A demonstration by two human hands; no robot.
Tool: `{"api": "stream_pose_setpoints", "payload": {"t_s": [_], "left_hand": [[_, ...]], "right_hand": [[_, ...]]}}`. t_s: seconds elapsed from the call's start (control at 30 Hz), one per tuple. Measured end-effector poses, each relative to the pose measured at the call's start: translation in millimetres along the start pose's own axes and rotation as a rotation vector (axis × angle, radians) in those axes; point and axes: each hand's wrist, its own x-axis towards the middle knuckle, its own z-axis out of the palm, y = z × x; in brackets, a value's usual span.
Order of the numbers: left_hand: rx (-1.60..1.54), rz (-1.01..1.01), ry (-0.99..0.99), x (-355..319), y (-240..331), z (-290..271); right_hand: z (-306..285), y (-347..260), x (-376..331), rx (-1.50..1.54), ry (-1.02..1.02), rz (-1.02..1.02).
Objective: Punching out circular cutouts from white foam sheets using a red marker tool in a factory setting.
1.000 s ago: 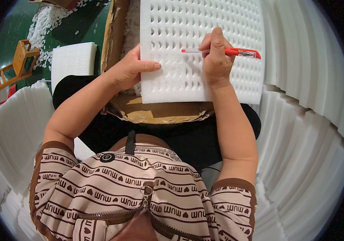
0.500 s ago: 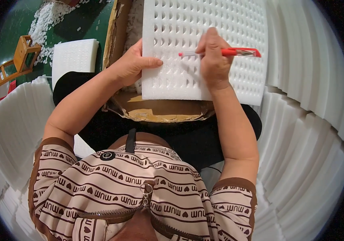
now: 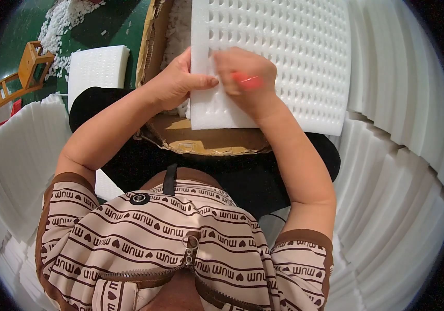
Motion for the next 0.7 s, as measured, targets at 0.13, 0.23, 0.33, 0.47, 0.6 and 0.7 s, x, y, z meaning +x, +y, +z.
{"api": "stream_pose_setpoints", "payload": {"t_s": [0.13, 0.23, 0.33, 0.47, 0.6, 0.7], "left_hand": [[-0.004, 0.021, 0.004, 1, -4, -3], [-0.004, -0.010, 0.001, 1, 0, -2], [0.005, -0.005, -0.010, 0, -2, -3], [0.032, 0.053, -0.036, -1, -4, -3], [-0.013, 0.040, -0.020, -1, 0, 0], [-0.008, 0.045, -0.020, -3, 6, 1]], "right_hand": [[9, 1, -2, -0.170, -0.073, 0.041], [-3, -7, 1, 0.116, 0.068, 0.182], [4, -8, 2, 0.065, 0.040, 0.163], [16, -7, 3, -0.369, -0.188, -0.049], [3, -9, -1, 0.119, 0.064, 0.138], [4, -15, 0, 0.142, 0.073, 0.195]]}}
